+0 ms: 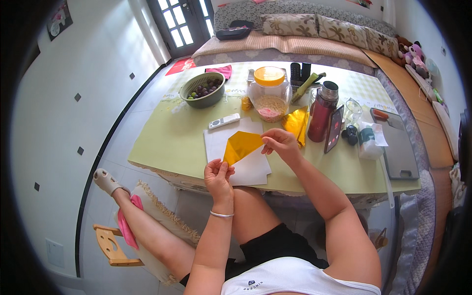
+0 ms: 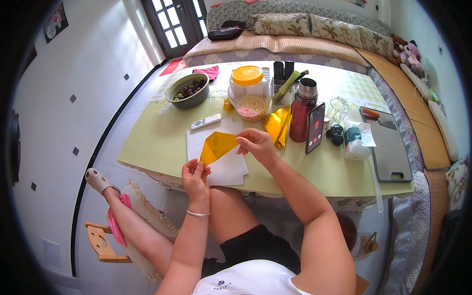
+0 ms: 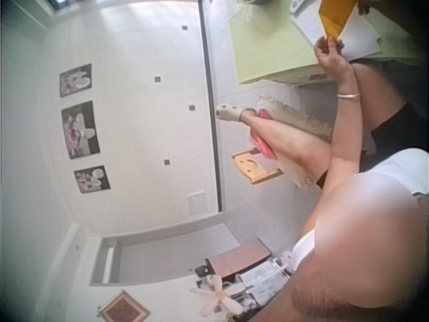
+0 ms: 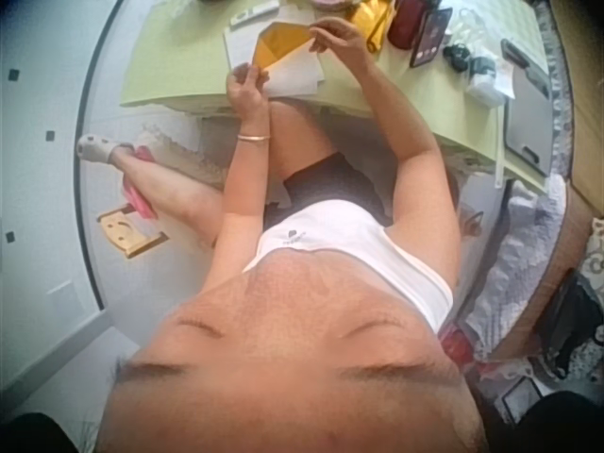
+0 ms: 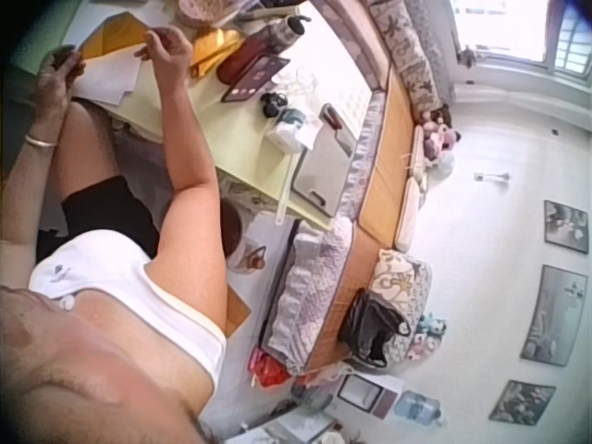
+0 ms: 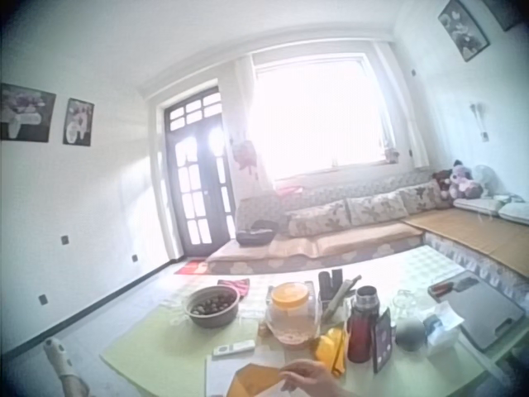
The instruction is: The person folds a sheet of yellow paper on a white backing sheet placed on a low table. They repeatedly fold the paper in half, crease the edges, and unfold it to create a smaller folded shape.
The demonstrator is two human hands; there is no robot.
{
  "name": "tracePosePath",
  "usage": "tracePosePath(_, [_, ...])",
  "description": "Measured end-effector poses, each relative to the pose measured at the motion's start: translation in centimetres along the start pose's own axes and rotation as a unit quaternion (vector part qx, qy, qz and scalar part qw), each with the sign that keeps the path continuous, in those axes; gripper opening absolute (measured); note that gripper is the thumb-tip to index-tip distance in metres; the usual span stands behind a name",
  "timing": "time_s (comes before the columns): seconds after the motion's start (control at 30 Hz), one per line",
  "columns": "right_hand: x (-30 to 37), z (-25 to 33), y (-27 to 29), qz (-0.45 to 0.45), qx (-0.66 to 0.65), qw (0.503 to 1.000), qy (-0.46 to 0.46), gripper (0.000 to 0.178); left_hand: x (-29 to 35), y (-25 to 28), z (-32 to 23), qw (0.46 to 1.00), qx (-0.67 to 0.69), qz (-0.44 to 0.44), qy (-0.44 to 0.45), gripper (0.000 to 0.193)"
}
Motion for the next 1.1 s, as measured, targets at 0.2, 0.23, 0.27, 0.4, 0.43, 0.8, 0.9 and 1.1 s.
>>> tracePosePath(0.2, [-0.7,-0.1,0.9,-0.005,-0.005,1.0,-0.019,0.021,-0.3,0.2,0.5,0.999,-0.022,-0.002,0.023,0.026])
tracePosePath(0.23, [-0.8,0.1,0.9,-0.003,-0.003,1.0,-0.027,0.022,-0.3,0.3,0.6,0.999,-0.031,-0.007,0.029,0.029])
tracePosePath(0.27, [-0.8,0.3,0.9,-0.005,-0.002,0.999,-0.047,0.022,-0.3,0.4,0.6,0.999,-0.042,-0.006,0.026,0.026])
tracePosePath(0.4, [-1.2,0.1,1.5,0.012,0.008,0.991,-0.131,0.023,-0.4,0.4,0.7,0.997,-0.073,0.013,-0.002,0.015])
tracePosePath(0.43, [-1.3,-0.1,1.9,0.022,0.011,0.988,-0.153,0.023,-0.5,0.4,0.7,0.997,-0.078,0.021,-0.013,0.011])
tracePosePath(0.8, [-1.6,-0.8,2.8,-0.014,0.058,0.988,-0.145,0.016,0.8,-1.1,-0.3,0.988,-0.151,0.012,0.014,0.017])
tracePosePath(0.9, [-1.7,-0.9,2.9,-0.018,0.061,0.989,-0.131,0.015,0.7,-0.8,0.0,0.987,-0.159,0.013,0.015,0.017])
tracePosePath(1.1, [-1.8,-1.1,2.9,-0.025,0.047,0.989,-0.137,0.014,0.2,-0.4,0.5,0.988,-0.152,0.008,0.018,0.017])
Point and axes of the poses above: each hand's wrist, its own x-axis away from the middle knuckle, its own y-axis out of the back of the hand, z = x × y, the point moved 5 cm from there along -x, towards the middle knuckle, and after that the axes turned 15 degrees about -z, right-handed, at the moved point
